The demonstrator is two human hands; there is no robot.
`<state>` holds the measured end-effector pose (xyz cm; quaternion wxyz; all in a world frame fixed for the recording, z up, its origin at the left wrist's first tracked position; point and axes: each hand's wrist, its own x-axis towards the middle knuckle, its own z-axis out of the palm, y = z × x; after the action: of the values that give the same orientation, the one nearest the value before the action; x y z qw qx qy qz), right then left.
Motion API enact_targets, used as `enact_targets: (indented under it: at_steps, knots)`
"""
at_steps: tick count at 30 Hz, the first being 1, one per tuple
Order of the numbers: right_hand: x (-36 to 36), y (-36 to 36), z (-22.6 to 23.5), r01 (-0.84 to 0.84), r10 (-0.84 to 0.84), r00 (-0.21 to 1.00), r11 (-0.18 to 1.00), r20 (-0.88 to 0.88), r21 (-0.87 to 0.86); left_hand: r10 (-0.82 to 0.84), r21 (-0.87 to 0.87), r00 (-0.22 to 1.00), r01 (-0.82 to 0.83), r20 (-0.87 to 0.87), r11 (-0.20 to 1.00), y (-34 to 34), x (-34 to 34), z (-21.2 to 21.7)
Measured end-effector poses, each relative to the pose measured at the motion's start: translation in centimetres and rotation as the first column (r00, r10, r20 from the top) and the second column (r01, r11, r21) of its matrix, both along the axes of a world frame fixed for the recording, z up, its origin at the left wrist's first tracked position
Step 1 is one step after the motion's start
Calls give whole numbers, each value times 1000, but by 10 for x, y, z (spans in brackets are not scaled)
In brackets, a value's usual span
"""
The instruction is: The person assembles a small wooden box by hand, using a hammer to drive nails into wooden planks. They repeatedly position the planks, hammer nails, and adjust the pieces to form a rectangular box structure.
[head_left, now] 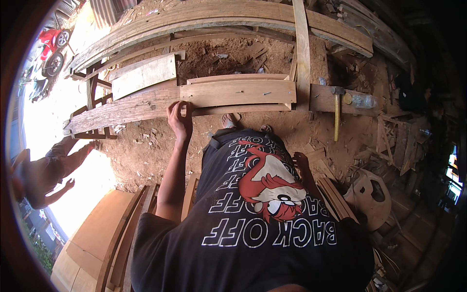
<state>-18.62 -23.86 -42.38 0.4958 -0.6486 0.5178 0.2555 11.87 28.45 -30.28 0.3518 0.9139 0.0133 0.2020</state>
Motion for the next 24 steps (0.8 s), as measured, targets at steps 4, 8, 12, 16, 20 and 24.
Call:
enact_targets:
  at_steps: [4, 8, 12, 16, 20, 24]
  knots:
    - [-1, 2, 0, 9, -10, 1000, 999, -14, -33, -2, -13, 1000, 2, -10, 1000, 0, 1, 1]
    - [10, 5, 4, -3, 3, 999, 1000, 36, -10, 11, -19, 1000, -11, -11, 1000, 0, 1, 1]
    - [20, 7, 6, -24, 24, 998, 1000, 50, -1, -3, 12, 1000, 3, 2, 1000, 0, 1, 2]
    - [23, 4, 6, -35, 37, 999, 999, 37, -31, 5, 32, 1000, -4, -18, 999, 0, 1, 1]
    - [22, -3, 4, -66, 67, 996, 998, 56, -16, 2, 34, 1000, -1, -21, 999, -2, 0, 3]
    - [23, -9, 6, -73, 73, 997, 997, 21, -12, 2, 44, 1000, -2, -4, 999, -3, -2, 7]
